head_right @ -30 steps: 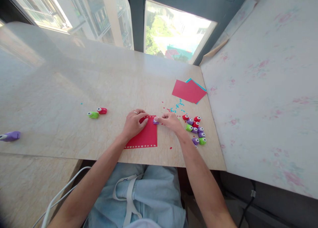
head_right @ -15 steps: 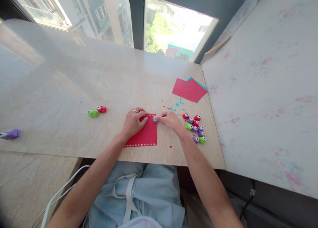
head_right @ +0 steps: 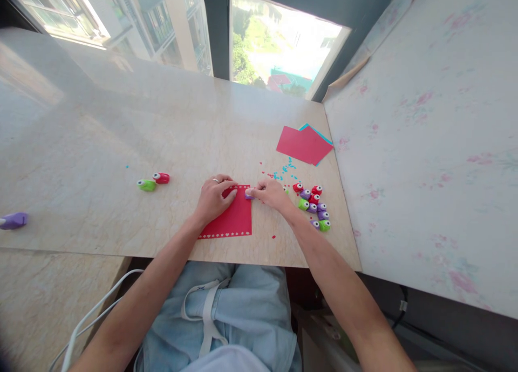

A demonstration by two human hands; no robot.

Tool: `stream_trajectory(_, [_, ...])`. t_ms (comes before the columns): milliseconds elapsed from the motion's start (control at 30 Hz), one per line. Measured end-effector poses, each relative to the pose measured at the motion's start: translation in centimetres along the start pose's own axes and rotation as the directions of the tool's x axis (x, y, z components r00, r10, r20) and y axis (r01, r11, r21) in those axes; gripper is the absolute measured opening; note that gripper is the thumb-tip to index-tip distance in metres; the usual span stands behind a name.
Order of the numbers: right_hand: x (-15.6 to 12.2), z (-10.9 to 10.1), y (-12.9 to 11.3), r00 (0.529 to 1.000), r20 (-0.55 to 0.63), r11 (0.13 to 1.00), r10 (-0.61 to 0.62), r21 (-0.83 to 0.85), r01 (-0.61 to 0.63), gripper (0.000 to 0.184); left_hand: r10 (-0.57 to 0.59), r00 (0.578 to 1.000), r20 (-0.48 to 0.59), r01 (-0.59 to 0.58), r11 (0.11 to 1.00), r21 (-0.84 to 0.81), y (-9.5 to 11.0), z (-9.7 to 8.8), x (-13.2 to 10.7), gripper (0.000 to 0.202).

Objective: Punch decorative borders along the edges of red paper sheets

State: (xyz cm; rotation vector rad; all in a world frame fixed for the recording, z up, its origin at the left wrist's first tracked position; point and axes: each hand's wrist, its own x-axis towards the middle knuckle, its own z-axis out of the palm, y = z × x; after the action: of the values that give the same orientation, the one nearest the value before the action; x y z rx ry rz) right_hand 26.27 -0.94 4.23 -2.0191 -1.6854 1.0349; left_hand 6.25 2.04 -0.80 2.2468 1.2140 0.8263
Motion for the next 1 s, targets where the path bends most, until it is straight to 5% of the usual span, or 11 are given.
stream_trajectory(533, [0.4,-0.3,0.0,0.999,0.025,0.999,-0.025,-0.044,0.026,0.041,0.011,1.000,-0.008,-0.011,1.000,0.007,-0.1,-0.1,0.0,0.017])
stream_trajectory(1000, [-3.1,2.5,1.5,0.954,-0.298,0.914,0.036,0.395,0.089,0.050,0.029,0.999,-0.013,-0.029,1.000,0.001,-0.1,-0.1,-0.1,0.018])
